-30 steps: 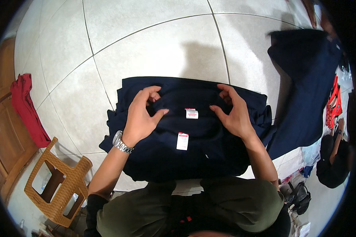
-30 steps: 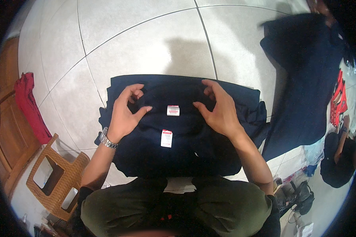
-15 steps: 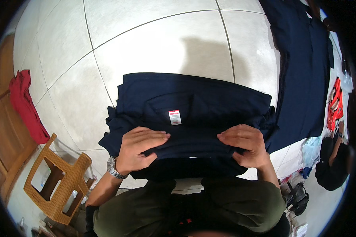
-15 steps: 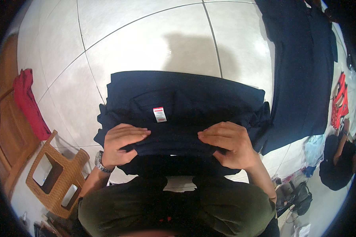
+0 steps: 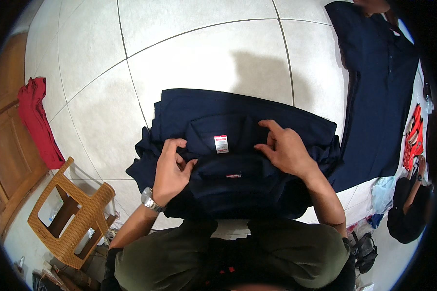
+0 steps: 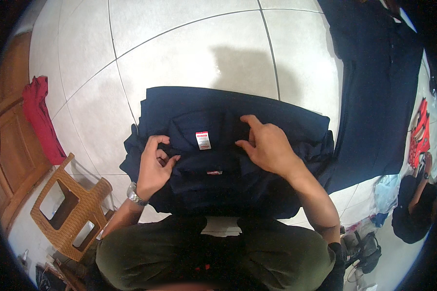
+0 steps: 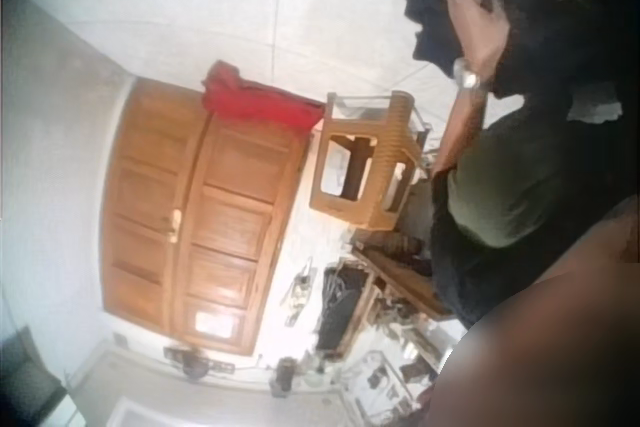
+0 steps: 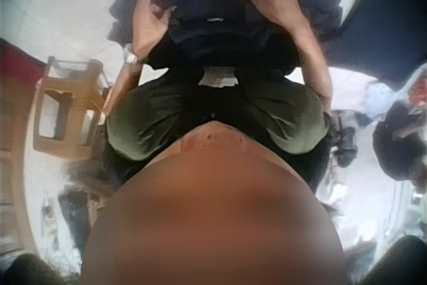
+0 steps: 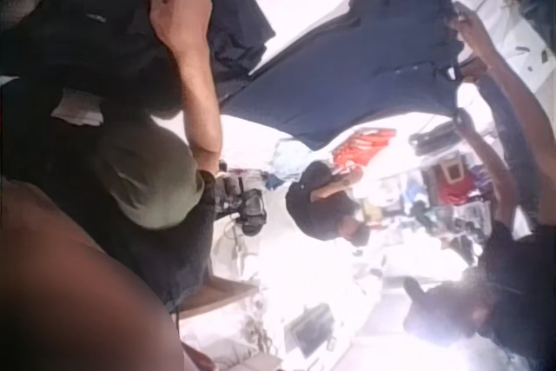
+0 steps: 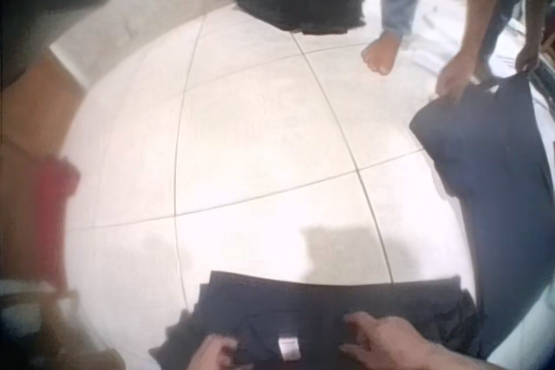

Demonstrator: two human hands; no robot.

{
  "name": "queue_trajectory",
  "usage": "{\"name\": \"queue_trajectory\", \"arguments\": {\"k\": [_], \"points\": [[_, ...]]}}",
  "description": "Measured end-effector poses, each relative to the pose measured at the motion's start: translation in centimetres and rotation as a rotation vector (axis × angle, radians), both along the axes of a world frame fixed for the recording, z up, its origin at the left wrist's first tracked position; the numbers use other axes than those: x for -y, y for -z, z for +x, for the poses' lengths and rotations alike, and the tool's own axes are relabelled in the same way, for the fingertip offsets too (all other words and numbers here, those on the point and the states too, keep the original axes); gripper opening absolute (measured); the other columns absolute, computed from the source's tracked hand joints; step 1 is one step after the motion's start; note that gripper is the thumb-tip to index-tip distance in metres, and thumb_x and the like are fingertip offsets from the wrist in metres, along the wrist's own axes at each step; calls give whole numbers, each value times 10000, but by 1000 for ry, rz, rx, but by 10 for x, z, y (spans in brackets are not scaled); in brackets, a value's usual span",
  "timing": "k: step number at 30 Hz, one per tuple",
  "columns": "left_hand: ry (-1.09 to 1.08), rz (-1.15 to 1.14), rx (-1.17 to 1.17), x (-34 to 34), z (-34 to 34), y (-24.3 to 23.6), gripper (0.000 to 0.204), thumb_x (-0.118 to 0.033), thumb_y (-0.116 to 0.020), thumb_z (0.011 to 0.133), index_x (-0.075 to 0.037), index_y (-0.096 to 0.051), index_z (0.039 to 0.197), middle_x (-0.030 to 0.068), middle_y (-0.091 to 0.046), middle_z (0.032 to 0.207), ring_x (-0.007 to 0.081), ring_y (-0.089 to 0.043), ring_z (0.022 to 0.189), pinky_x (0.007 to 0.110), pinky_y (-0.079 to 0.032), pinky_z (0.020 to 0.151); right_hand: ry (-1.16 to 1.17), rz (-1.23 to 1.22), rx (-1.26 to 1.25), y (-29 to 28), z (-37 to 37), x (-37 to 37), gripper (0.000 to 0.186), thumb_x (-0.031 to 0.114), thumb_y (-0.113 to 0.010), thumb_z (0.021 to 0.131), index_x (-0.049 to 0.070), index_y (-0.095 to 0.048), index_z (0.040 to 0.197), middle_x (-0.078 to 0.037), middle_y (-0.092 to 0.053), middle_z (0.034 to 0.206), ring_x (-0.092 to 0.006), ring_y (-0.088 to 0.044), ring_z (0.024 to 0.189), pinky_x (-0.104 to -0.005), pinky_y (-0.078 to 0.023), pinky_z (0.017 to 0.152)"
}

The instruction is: The person folds multiple dark blue polo shirts on a tiled floor. They smooth each shirt, fold the sleeves and sides, then fold the body in half before stacking the finished shirts. Another person is visible in the background handling red shirts.

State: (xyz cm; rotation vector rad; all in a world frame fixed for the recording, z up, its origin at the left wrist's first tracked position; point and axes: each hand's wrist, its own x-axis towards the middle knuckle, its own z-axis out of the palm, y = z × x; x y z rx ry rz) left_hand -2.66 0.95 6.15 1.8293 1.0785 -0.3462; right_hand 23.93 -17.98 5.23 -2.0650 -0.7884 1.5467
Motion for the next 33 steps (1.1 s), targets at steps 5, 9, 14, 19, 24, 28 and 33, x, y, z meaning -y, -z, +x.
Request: {"name": "queue_trajectory", "arguments": {"k": [5, 9, 14, 19, 24, 28, 33], "points": [[120, 156, -2, 2, 4, -2, 570, 15, -863, 756, 26, -612, 1268, 188, -647, 1195, 284, -676, 770, 390, -555, 733, -215, 431, 383, -5, -4, 15, 285, 29, -819, 782, 31, -679, 1030, -142, -675, 914, -346, -689, 815, -429, -543, 711], [459, 154, -63, -12, 10, -23, 460, -15, -870, 698, 18, -679, 1115, 182, -675, 1133, 328, -682, 923, 425, -558, 821, -360, 507, 54, -22, 1, 49, 319, 4, -798, 717, 36, -649, 997, -150, -670, 956, -402, -676, 877, -472, -537, 744], [732, 88, 171, -21, 10, -44, 368, -24, -872, 621, -52, -705, 948, 89, -652, 1134, 324, -632, 1075, 443, -519, 931, -241, 282, -50, -30, -14, 82, 344, 17, -802, 729, 51, -683, 1049, -142, -648, 919, -384, -666, 857, -465, -556, 747], [774, 7, 271, -25, 1, -48, 381, 50, -766, 528, -89, -550, 808, 65, -642, 1154, 301, -616, 1040, 415, -452, 813, -418, 326, -29, -39, -15, 98, 404, 19, -839, 723, 80, -765, 1116, -84, -638, 877, -291, -669, 799, -413, -573, 711], [643, 96, 382, -20, -15, -47, 407, 80, -709, 507, -109, -482, 787, 60, -648, 1033, 284, -629, 919, 420, -441, 758, -406, 350, -30, -45, -13, 104, 402, 43, -856, 730, 100, -803, 1125, -60, -635, 867, -235, -650, 764, -400, -559, 670], [714, 42, 317, -19, -20, -44, 393, 56, -715, 528, -102, -471, 794, 42, -655, 967, 285, -633, 833, 403, -449, 743, -442, 359, -3, -44, -14, 101, 360, 88, -835, 789, 107, -807, 1147, -56, -619, 838, -225, -646, 747, -397, -543, 632], [511, -201, 222, -24, -16, -45, 331, -62, -784, 759, -84, -593, 1029, 73, -686, 1072, 225, -641, 785, 351, -500, 688, -225, 359, -122, -42, -12, 90, 306, 115, -784, 893, 66, -781, 1195, -117, -694, 774, -266, -669, 651, -427, -534, 601]]}}
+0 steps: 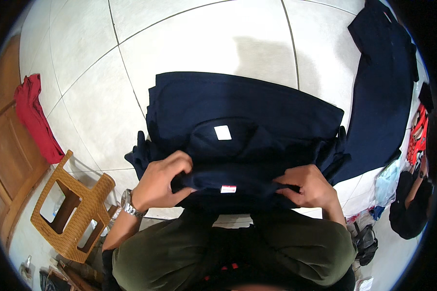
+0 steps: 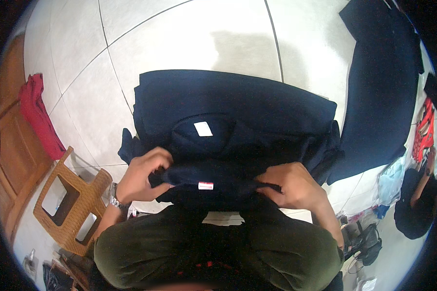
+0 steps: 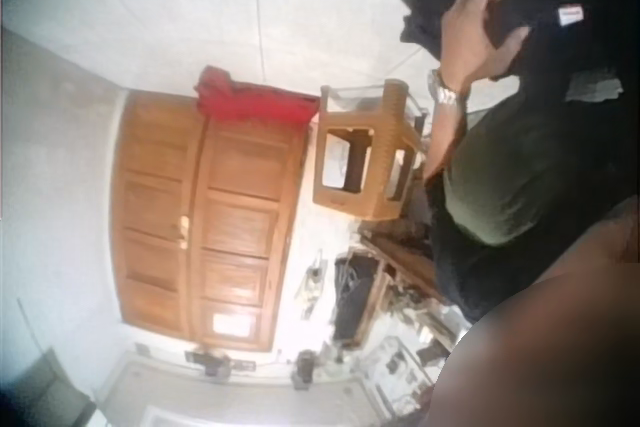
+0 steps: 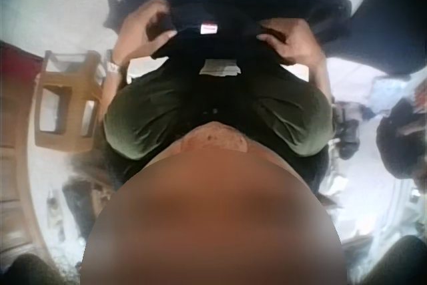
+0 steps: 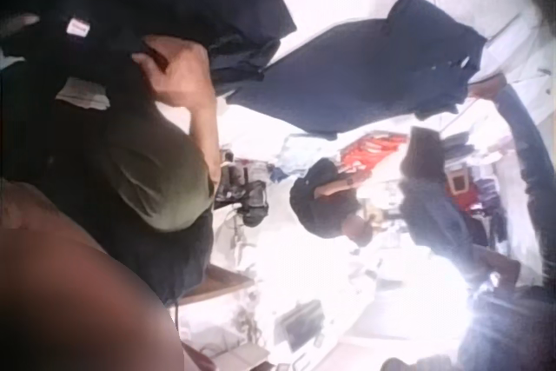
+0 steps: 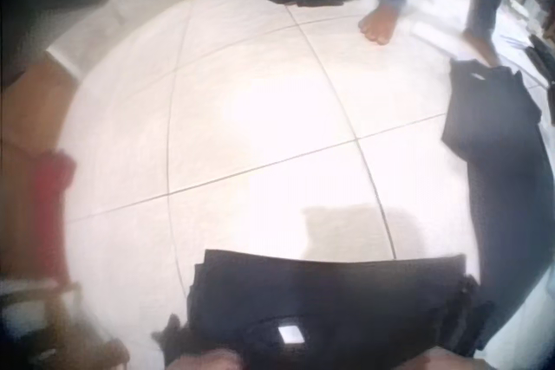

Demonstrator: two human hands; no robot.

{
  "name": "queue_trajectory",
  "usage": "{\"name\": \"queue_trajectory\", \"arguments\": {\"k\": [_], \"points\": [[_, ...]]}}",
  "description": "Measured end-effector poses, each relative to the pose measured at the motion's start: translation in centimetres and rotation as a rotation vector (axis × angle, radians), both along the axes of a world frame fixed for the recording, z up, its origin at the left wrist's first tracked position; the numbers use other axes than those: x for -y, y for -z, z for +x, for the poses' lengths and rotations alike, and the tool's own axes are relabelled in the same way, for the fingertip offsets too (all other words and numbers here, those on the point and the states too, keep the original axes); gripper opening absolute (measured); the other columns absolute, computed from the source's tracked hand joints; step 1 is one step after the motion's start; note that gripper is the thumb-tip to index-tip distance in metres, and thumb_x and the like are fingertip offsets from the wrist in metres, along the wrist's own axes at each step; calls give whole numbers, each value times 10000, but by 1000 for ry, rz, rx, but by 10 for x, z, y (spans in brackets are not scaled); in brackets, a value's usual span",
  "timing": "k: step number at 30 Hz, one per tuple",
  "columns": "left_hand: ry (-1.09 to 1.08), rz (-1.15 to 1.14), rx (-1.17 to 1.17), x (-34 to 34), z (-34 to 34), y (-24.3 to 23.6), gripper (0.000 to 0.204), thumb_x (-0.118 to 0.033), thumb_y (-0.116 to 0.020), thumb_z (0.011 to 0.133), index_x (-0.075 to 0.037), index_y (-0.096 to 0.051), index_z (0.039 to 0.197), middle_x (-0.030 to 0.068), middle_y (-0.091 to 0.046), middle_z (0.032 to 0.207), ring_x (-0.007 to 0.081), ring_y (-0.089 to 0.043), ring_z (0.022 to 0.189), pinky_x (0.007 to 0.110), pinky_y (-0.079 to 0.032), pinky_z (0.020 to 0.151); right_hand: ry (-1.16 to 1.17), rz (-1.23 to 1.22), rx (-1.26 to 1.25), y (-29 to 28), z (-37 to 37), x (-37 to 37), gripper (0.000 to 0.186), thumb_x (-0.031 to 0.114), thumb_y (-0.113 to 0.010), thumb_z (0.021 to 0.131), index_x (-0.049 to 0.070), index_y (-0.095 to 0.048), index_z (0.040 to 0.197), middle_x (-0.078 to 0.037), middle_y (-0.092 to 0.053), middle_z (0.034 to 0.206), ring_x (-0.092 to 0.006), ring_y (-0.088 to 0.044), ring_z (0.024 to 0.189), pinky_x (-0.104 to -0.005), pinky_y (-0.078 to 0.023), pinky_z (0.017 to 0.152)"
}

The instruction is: The person folds multiple dark blue polo shirts on a tiled floor. They smooth each shirt, fold the sleeves and sides, then fold the body in half before stacking the finished shirts. Another person is visible in the background handling red shirts.

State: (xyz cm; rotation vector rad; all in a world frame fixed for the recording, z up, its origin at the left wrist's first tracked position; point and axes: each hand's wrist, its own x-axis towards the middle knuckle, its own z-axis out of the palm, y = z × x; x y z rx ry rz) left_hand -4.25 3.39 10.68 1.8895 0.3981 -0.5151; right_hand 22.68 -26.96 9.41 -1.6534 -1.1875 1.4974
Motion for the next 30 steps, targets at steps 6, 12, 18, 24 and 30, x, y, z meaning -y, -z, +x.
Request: {"name": "queue_trajectory", "arguments": {"k": [6, 12, 18, 24, 30], "points": [[-63, 44, -180, 13, 17, 26, 623, -181, -732, 983, -104, -513, 1561, 96, -708, 975, 165, -646, 653, 320, -522, 624, 33, -217, 11, 17, -4, -27, 623, 25, -734, 872, 83, -616, 1480, -164, -679, 676, -322, -669, 569, -403, -540, 606], [98, 39, -188, 24, 30, 45, 910, -111, -772, 901, -144, -319, 1690, 95, -710, 870, 240, -677, 655, 363, -534, 661, -122, -184, 72, 25, -8, -40, 804, -33, -718, 791, 120, -552, 1562, -144, -664, 630, -322, -681, 577, -394, -553, 630], [263, -82, -97, 16, 32, 56, 746, -129, -756, 908, -156, -497, 1607, 122, -765, 962, 271, -724, 761, 395, -550, 748, -149, -193, 39, 27, -7, -38, 780, -23, -714, 778, 109, -580, 1535, -130, -671, 654, -304, -694, 598, -385, -561, 637], [260, -22, -125, 16, 30, 60, 616, -172, -718, 941, -171, -582, 1542, 129, -767, 971, 280, -728, 799, 413, -543, 766, -119, -210, 28, 29, -8, -36, 743, -28, -706, 776, 96, -612, 1502, -124, -662, 656, -290, -694, 596, -378, -559, 635], [229, -31, -152, 15, 32, 55, 530, -202, -738, 935, -144, -648, 1454, 100, -717, 855, 270, -675, 709, 405, -511, 704, -119, -159, 39, 28, -5, -35, 545, 44, -738, 853, 25, -667, 1393, -141, -706, 679, -277, -718, 610, -397, -576, 654]]}}
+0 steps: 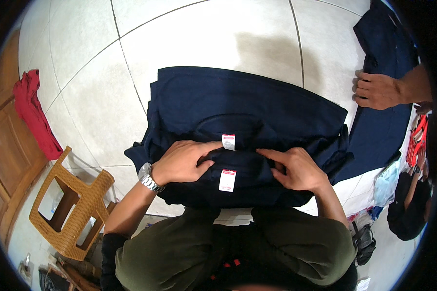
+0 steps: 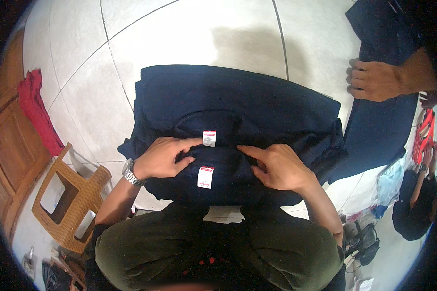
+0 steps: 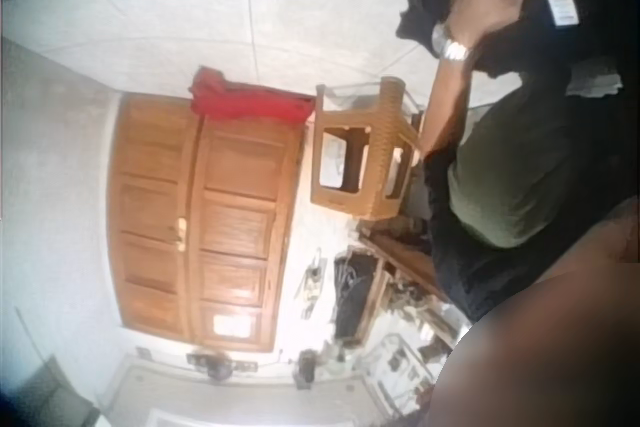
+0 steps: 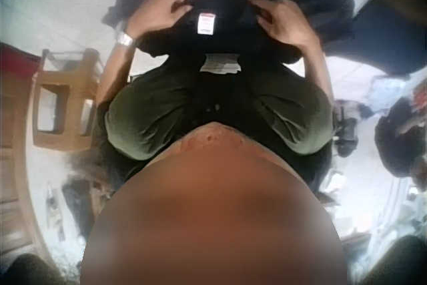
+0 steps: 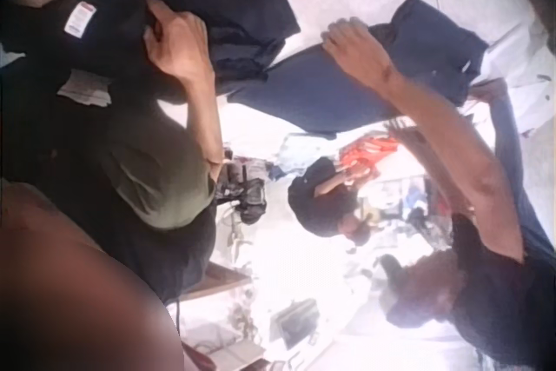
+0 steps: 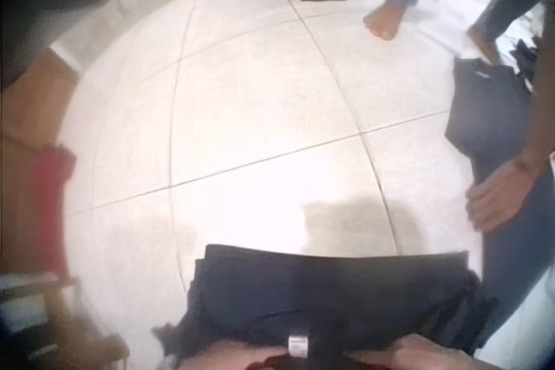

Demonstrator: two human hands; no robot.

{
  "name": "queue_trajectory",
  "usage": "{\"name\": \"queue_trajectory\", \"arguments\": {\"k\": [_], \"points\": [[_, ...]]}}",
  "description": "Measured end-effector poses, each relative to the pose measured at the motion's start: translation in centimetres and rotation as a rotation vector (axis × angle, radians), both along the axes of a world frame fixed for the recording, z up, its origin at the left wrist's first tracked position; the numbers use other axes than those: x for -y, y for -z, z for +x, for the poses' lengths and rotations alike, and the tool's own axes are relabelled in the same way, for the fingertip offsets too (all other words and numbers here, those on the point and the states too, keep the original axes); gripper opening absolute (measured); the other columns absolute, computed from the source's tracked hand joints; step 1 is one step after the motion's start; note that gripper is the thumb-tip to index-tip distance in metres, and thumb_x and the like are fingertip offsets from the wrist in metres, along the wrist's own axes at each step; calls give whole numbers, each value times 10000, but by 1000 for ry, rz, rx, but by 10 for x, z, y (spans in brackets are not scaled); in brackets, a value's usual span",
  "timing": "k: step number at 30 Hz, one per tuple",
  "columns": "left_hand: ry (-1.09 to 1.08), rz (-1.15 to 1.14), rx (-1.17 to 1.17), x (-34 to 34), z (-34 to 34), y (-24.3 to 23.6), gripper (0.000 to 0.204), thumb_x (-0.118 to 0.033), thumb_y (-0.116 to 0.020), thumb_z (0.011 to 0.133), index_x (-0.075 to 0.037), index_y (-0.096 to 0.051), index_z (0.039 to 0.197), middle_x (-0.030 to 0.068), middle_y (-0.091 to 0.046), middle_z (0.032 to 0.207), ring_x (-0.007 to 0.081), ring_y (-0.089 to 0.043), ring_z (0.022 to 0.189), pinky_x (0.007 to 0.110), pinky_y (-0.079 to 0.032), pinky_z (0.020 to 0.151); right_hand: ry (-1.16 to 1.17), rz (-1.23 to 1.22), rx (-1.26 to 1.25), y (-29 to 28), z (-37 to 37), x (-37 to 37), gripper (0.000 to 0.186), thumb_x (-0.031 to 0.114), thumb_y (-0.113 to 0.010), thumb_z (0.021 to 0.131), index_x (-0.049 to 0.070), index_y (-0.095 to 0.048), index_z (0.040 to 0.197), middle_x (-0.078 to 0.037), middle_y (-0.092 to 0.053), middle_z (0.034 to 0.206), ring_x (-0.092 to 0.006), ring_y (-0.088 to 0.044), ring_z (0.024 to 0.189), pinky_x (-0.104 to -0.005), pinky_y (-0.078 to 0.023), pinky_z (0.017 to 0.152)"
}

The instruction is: The person folds multiple dark blue polo shirts on a tiled floor. They smooth each shirt, fold the sleeves and sides, then fold the body in half before stacking the finished shirts. Another person is visible in the background handling red shirts.

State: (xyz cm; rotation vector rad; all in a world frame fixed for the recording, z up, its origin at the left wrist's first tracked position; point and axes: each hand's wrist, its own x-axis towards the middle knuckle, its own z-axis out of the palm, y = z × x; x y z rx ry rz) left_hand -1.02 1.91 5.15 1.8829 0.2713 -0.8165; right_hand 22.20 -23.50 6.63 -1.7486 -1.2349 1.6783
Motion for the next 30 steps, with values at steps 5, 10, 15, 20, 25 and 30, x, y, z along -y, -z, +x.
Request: {"name": "queue_trajectory", "arguments": {"k": [5, 10, 15, 20, 25, 30], "points": [[-84, 180, 150, -22, -10, -19, 283, -288, -817, 842, -66, -716, 986, 89, -708, 774, 304, -683, 767, 429, -528, 694, 150, 29, -60, -13, 25, 16, 386, 90, -810, 805, 9, -761, 1179, -145, -738, 786, -279, -737, 684, -380, -578, 662], [11, 183, 183, -49, -14, -33, 212, -110, -868, 755, -70, -698, 874, 94, -698, 808, 298, -676, 802, 430, -527, 693, 178, 159, 5, -12, 45, 27, 230, 27, -810, 817, -9, -741, 1033, -151, -729, 945, -289, -729, 831, -369, -562, 687], [-429, 570, 253, -38, -9, -7, 266, -6, -843, 791, -13, -603, 907, 128, -618, 838, 292, -602, 733, 373, -504, 703, 457, 131, 534, 3, 30, 16, 167, -34, -759, 865, 16, -734, 1022, -142, -718, 1005, -341, -706, 895, -423, -568, 786], [-749, 635, 464, -47, -57, 2, 172, -34, -811, 905, -13, -650, 965, 60, -642, 840, 166, -608, 767, 306, -473, 669, 631, 354, 846, -15, 25, 59, 184, -59, -747, 862, 14, -721, 1028, -158, -725, 1038, -368, -698, 989, -406, -565, 881], [-996, 783, 381, -66, -166, -14, 183, -169, -756, 994, -30, -649, 940, 15, -649, 837, 116, -567, 769, 301, -468, 724, 889, 15, 710, -33, 1, 184, 204, 118, -800, 928, -21, -660, 877, -112, -663, 802, -199, -616, 746, -339, -509, 735], [-1125, -5, -395, 1, -257, -15, 547, -478, -801, 955, -40, -681, 1261, 38, -714, 1079, 124, -670, 966, 300, -565, 792, 1020, -485, 324, 4, -78, 271, 384, 299, -844, 906, -23, -747, 1092, -147, -772, 970, -196, -703, 897, -379, -548, 808]]}}
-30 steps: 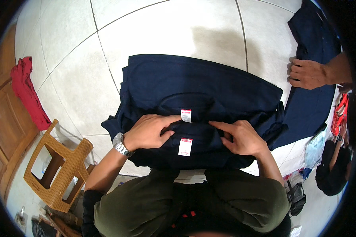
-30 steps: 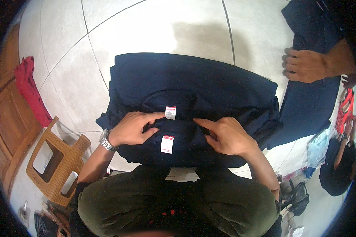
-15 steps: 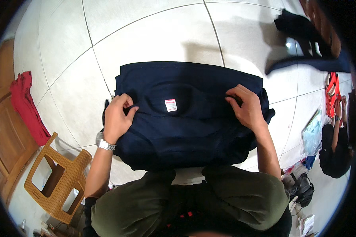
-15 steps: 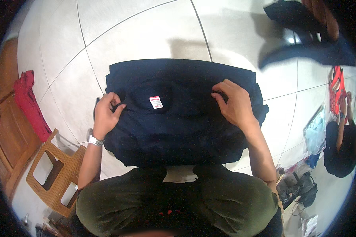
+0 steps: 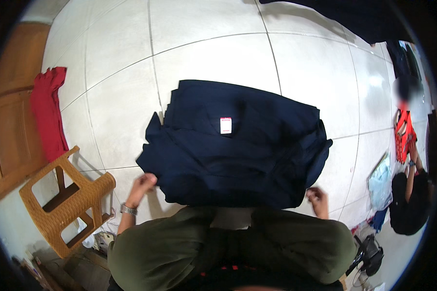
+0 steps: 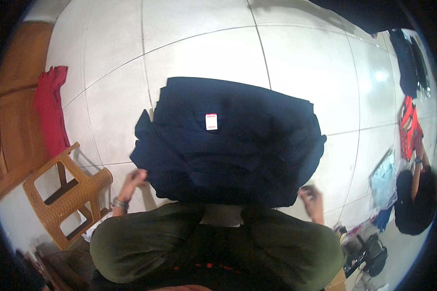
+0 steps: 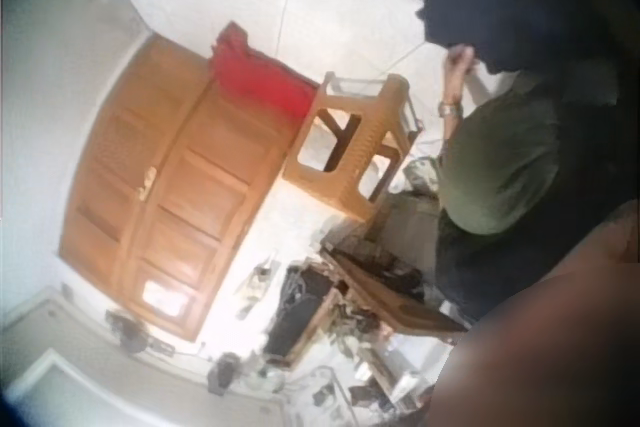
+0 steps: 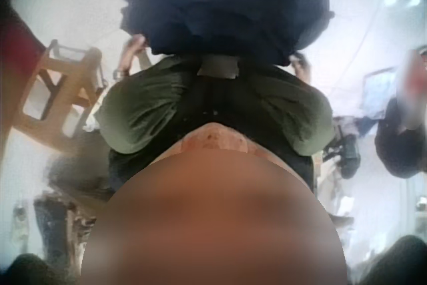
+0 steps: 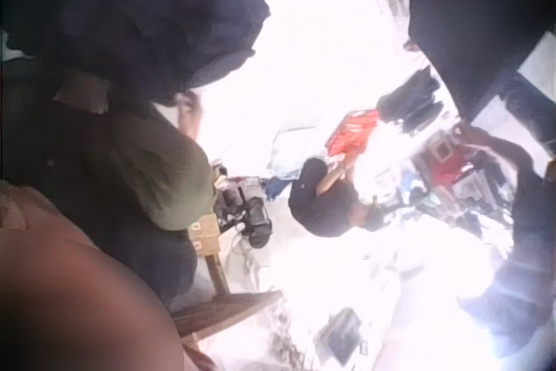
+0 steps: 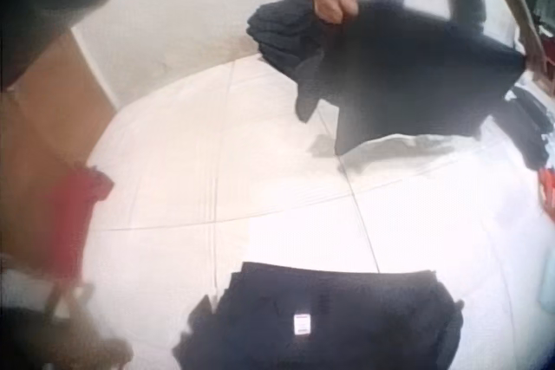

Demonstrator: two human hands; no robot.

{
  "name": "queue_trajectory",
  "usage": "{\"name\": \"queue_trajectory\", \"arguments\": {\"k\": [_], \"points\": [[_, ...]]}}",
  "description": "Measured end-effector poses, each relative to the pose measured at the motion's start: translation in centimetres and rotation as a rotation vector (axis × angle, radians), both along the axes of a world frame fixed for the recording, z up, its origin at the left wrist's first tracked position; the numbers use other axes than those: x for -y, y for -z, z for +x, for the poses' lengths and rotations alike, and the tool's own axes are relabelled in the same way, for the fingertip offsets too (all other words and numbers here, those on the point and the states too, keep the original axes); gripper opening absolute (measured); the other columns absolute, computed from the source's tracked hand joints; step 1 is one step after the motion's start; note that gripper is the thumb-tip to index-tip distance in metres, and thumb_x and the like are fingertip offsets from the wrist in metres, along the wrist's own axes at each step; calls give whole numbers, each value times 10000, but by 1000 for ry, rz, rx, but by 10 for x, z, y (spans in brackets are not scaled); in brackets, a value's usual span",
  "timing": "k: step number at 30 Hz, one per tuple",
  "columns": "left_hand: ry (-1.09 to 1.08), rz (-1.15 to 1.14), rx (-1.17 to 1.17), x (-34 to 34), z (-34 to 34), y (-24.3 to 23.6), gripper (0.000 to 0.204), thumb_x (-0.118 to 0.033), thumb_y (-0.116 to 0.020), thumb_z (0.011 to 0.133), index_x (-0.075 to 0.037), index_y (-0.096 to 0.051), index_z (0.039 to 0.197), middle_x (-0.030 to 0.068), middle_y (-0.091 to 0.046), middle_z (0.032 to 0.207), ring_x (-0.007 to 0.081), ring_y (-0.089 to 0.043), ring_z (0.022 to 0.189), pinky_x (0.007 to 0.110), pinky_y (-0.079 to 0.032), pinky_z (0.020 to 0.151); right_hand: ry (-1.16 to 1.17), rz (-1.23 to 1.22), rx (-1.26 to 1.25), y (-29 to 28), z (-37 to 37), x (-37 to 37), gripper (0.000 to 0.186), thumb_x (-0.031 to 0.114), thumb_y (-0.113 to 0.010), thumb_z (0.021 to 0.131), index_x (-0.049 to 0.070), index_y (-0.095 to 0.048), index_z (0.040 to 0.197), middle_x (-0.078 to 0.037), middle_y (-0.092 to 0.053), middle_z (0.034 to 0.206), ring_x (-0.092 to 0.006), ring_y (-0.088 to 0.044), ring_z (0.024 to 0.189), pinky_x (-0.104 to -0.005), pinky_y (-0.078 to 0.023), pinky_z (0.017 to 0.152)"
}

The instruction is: The person folds multiple dark blue polo shirts on a tiled floor. They smooth each shirt, fold the sleeves and sides, then fold the body in half before stacking the finished shirts. Another person is visible in the background handling red shirts.

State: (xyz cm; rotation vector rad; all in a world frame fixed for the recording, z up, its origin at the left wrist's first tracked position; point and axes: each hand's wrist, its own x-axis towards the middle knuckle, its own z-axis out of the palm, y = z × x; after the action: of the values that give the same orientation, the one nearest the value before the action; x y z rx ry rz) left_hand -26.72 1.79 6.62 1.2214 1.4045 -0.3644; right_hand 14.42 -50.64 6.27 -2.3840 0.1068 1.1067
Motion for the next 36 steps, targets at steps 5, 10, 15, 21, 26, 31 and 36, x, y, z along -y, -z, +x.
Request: {"name": "queue_trajectory", "arguments": {"k": [5, 10, 15, 21, 26, 31, 36], "points": [[199, 158, -28, 69, -8, 9, 716, -355, -928, 857, 78, -596, 1321, 53, -695, 961, 118, -658, 793, 267, -566, 694, 183, 297, 24, 33, -62, -13, 659, 338, -891, 837, -85, -670, 1290, -179, -762, 1125, -256, -705, 1005, -381, -522, 944], [-148, -187, 51, 84, 17, -1, 652, -340, -870, 913, 76, -585, 1326, 109, -729, 994, 127, -635, 591, 276, -498, 535, 335, 295, -17, 28, -50, -34, 538, 236, -863, 849, -70, -688, 1253, -156, -763, 1101, -247, -703, 985, -379, -521, 939], [-422, -225, 202, 87, 43, -5, 605, -174, -868, 884, 39, -577, 1369, 118, -733, 1141, 225, -715, 939, 388, -588, 812, 305, 461, -47, 30, -41, -45, 445, 138, -796, 902, -61, -664, 1278, -151, -753, 1143, -243, -699, 1023, -378, -525, 955], [-351, -39, 400, 69, 66, 11, 616, -65, -878, 834, 13, -624, 1390, 106, -713, 1339, 227, -670, 1239, 377, -495, 1111, 344, 597, -20, 39, -6, -76, 454, 117, -779, 941, -66, -613, 1323, -147, -736, 1187, -226, -703, 1067, -361, -547, 989], [-255, 48, 524, 49, 81, 18, 506, -65, -832, 860, 24, -663, 1328, 74, -737, 1279, 202, -675, 1173, 374, -485, 1080, 204, 712, 76, 40, 24, -88, 456, 118, -776, 955, -60, -607, 1339, -138, -736, 1206, -213, -700, 1075, -372, -553, 992], [-133, -61, 499, 40, 54, 6, 714, -48, -854, 812, -2, -569, 1465, 82, -698, 1352, 218, -633, 1252, 381, -445, 1137, -24, 410, -264, 22, 23, -59, 561, 225, -820, 938, -13, -619, 1404, -105, -740, 1224, -200, -675, 1094, -354, -537, 999], [367, -193, 16, 10, 20, -17, 865, -237, -955, 786, 47, -532, 1486, 124, -761, 1192, 188, -745, 976, 339, -578, 930, -660, 99, -634, 0, 40, -29, 422, 345, -829, 939, -4, -785, 1172, -122, -785, 1065, -191, -755, 909, -350, -618, 842]]}}
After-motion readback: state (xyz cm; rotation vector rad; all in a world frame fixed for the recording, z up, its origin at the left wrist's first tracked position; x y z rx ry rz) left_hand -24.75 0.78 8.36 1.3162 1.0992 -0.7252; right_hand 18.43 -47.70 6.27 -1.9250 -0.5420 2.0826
